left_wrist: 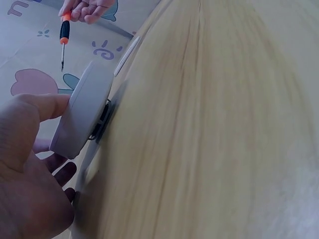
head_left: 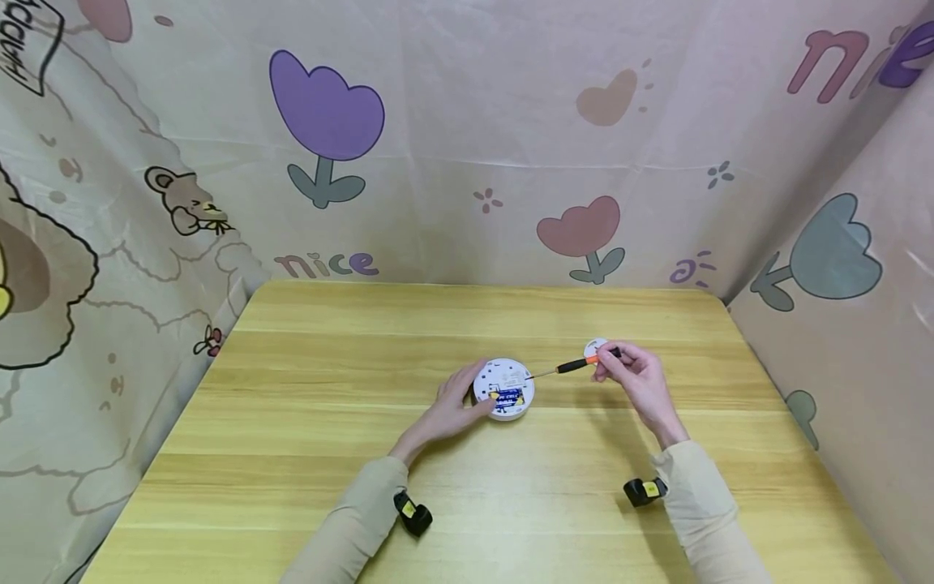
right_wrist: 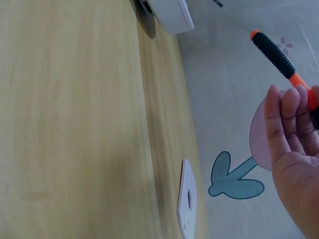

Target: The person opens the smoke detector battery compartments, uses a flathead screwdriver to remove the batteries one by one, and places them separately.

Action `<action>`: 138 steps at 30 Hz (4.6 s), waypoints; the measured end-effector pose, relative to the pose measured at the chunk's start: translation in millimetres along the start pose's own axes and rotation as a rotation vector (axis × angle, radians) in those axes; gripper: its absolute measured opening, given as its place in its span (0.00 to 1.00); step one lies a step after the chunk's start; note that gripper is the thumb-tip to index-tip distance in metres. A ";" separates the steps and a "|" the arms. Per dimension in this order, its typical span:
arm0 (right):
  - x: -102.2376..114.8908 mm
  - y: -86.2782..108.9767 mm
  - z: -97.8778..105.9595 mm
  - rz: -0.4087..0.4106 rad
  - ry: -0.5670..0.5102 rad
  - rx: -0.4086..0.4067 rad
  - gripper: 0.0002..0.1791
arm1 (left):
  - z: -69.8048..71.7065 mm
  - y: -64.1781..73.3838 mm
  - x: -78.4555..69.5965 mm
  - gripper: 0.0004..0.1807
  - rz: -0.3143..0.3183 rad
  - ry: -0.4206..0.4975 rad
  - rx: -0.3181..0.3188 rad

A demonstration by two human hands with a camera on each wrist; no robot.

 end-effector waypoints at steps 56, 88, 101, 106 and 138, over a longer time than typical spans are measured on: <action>9.9 16.1 -35.7 0.096 0.277 0.096 0.10 | -18.0 6.7 0.0 0.43 -0.005 -0.207 0.193; 68.7 22.8 -69.8 0.365 0.763 0.137 0.03 | -18.7 4.0 -8.1 0.39 0.046 -0.233 0.077; 38.2 22.2 -54.2 0.168 0.520 0.110 0.06 | -21.5 7.2 -13.4 0.36 0.044 -0.326 0.060; 20.3 21.6 -40.2 0.042 0.403 0.098 0.10 | -19.4 7.7 -14.4 0.36 0.059 -0.333 0.074; 5.4 18.4 -6.0 -0.006 -0.062 -0.033 0.07 | -13.5 10.4 -8.4 0.37 0.068 -0.294 0.024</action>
Point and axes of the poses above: each hand's wrist, its own y-axis away from the middle knuckle, its own z-axis out of the back of the hand, x = y × z, the point moved 9 cm from there along -y, towards the middle knuckle, and after that the axes turned 3 degrees about -x, right-handed, at the moved point
